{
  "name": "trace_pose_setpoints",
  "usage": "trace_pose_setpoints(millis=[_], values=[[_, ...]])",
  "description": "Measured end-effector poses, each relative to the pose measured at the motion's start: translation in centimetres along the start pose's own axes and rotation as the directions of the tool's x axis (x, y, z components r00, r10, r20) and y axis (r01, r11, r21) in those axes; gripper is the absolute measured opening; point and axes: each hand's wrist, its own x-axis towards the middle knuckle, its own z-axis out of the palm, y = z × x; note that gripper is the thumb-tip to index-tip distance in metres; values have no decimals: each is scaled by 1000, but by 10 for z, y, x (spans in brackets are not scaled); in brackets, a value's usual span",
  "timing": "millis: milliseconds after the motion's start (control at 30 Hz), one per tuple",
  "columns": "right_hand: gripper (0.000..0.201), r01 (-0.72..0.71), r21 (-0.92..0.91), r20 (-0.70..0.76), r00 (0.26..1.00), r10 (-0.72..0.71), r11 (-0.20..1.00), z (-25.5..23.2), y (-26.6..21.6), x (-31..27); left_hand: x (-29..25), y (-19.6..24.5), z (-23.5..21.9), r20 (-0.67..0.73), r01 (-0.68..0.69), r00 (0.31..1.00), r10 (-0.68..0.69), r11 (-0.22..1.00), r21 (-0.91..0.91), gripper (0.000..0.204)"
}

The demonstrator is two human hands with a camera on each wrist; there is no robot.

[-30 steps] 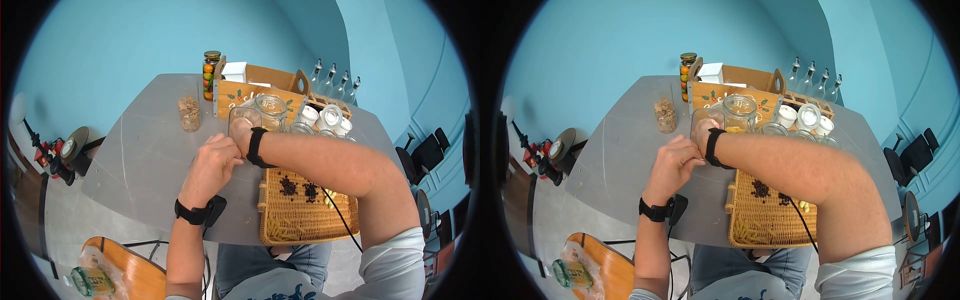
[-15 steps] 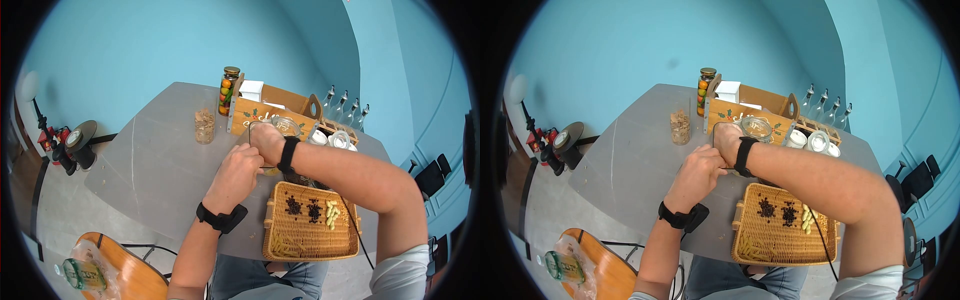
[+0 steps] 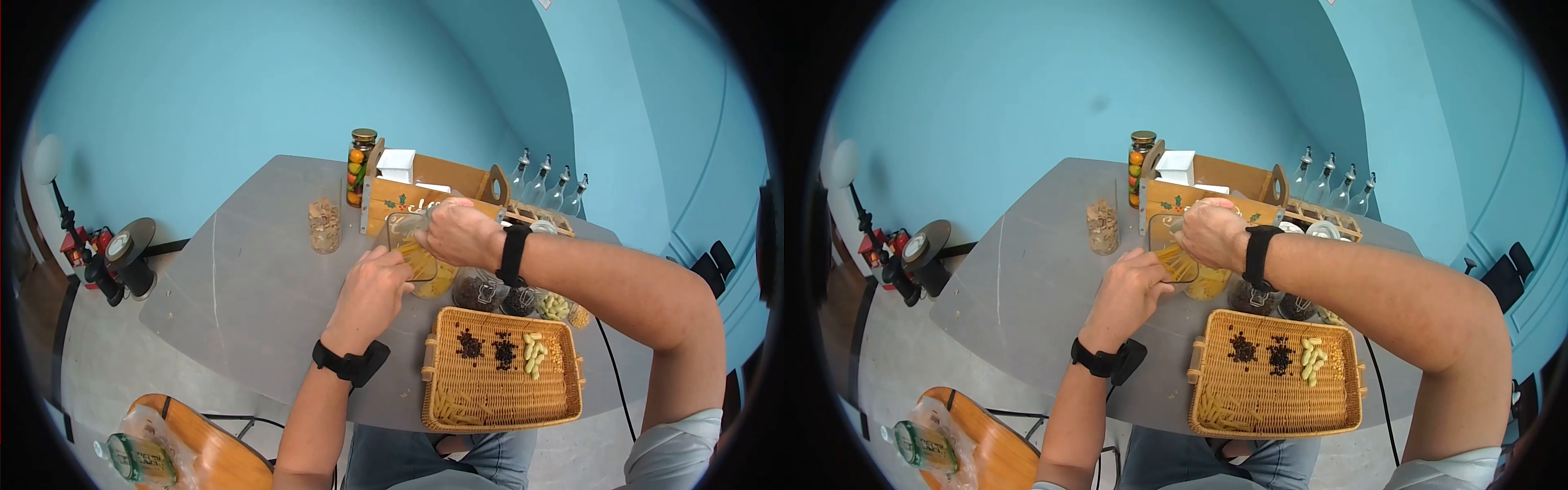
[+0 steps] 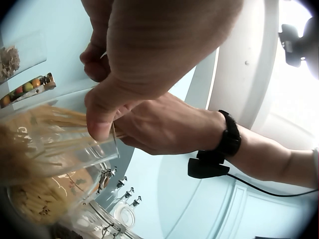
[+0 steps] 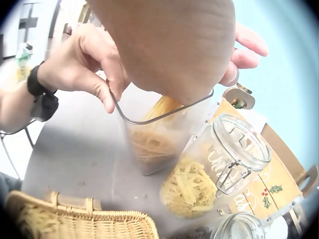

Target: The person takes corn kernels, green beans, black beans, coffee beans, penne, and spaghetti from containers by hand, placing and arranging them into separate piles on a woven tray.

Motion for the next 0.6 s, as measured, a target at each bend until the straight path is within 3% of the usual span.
trace_pose_setpoints(millis=[200, 367, 433, 500, 600], values=[[19, -144, 133, 141, 982, 125, 981, 10, 16, -13, 4, -2, -2, 12, 20, 1000, -20, 1000, -17, 14], [20, -153, 326, -112, 974, 199, 933, 15, 33, -36, 11, -12, -9, 18, 31, 999, -31, 998, -49, 16], [19, -165, 350, -86, 975, 207, 922, 17, 38, -44, 16, -19, -14, 16, 24, 1000, -23, 998, -58, 17], [18, -177, 370, -60, 975, 214, 912, 18, 42, -53, 21, -24, -20, 66, 100, 993, -95, 991, -86, 18], [17, -277, 439, -67, 939, 338, 855, 22, 46, -66, 25, -37, -21, 87, 171, 983, -163, 981, -95, 20]])
